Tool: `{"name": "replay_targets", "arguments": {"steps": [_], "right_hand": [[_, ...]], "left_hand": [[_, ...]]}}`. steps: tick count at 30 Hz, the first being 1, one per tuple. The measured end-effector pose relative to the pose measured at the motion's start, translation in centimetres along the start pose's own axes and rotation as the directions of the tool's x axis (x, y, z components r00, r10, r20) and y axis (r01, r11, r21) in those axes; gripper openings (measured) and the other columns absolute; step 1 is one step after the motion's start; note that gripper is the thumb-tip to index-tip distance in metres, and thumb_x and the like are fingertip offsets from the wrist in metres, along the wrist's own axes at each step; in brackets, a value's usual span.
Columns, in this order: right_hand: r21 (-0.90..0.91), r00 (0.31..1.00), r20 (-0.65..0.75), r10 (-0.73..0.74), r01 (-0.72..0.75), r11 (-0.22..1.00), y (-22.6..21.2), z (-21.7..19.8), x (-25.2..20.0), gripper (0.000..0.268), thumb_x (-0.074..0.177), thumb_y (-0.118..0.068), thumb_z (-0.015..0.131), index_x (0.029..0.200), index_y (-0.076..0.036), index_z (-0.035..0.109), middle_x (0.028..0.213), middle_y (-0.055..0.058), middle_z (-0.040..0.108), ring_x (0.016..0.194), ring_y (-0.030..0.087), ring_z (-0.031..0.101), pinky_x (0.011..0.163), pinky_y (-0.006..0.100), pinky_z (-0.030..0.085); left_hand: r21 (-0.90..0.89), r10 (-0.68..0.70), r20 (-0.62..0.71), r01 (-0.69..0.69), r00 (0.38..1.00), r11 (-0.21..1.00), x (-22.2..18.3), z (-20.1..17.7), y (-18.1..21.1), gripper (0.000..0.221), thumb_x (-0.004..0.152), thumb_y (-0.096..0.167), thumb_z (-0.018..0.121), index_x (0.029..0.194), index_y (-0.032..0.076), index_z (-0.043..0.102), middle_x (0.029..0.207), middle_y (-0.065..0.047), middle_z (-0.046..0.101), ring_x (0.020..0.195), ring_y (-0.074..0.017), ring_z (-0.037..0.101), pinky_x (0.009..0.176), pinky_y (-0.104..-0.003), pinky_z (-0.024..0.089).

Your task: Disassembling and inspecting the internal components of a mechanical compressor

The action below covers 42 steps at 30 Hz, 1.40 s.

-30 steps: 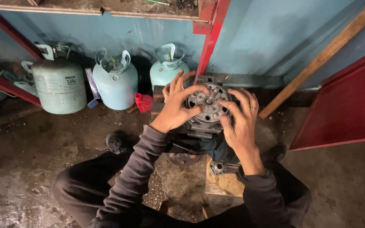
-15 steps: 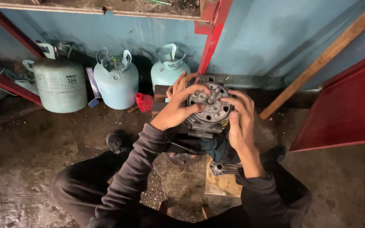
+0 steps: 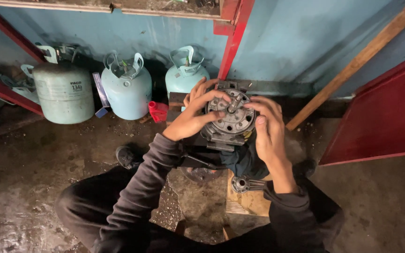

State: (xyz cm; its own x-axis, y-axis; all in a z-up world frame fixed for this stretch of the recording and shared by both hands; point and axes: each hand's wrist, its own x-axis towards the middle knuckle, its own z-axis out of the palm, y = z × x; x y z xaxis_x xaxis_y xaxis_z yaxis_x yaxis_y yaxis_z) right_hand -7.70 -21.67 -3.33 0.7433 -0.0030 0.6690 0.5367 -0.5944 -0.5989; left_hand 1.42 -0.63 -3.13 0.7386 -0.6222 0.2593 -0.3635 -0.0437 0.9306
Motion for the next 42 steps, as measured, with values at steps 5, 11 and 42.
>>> {"name": "replay_targets", "arguments": {"steps": [5, 11, 42], "right_hand": [[0.025, 0.996, -0.063, 0.057, -0.055, 0.998, 0.0, -2.3, -0.9, 0.061, 0.113, -0.048, 0.026, 0.123, -0.002, 0.064, 0.126, 0.021, 0.06, 0.125, 0.035, 0.054, 0.113, 0.049, 0.038], [0.12, 0.973, -0.163, 0.165, -0.146, 0.982, 0.1, -5.8, -3.3, 0.06, 0.115, -0.047, 0.027, 0.125, 0.004, 0.057, 0.131, 0.019, 0.059, 0.119, 0.026, 0.056, 0.108, 0.039, 0.045], [-0.084, 0.901, -0.254, 0.352, -0.383, 0.92, 0.2, -6.5, -8.3, 0.041, 0.113, -0.018, 0.058, 0.075, -0.007, 0.068, 0.045, 0.005, 0.054, 0.04, 0.017, 0.054, 0.048, 0.027, 0.045]], "left_hand": [[-0.027, 0.06, -0.037, -0.061, 0.998, 0.998, -1.3, -0.9, 0.7, 0.046, 0.098, 0.041, 0.065, 0.14, 0.024, 0.058, 0.159, -0.021, 0.036, 0.156, -0.0445, 0.012, 0.122, -0.064, -0.001], [-0.093, 0.225, -0.309, -0.265, 0.924, 0.96, -4.6, 0.9, 2.2, 0.038, 0.104, 0.027, 0.059, 0.138, 0.01, 0.054, 0.155, -0.014, 0.043, 0.144, -0.0313, 0.043, 0.12, -0.048, 0.037], [0.066, 0.161, -0.546, -0.15, 0.822, 0.987, -9.0, 1.3, 1.1, 0.044, 0.113, 0.014, 0.049, 0.072, 0.003, 0.061, 0.05, -0.005, 0.048, 0.043, -0.0095, 0.036, 0.046, -0.026, 0.031]]}}
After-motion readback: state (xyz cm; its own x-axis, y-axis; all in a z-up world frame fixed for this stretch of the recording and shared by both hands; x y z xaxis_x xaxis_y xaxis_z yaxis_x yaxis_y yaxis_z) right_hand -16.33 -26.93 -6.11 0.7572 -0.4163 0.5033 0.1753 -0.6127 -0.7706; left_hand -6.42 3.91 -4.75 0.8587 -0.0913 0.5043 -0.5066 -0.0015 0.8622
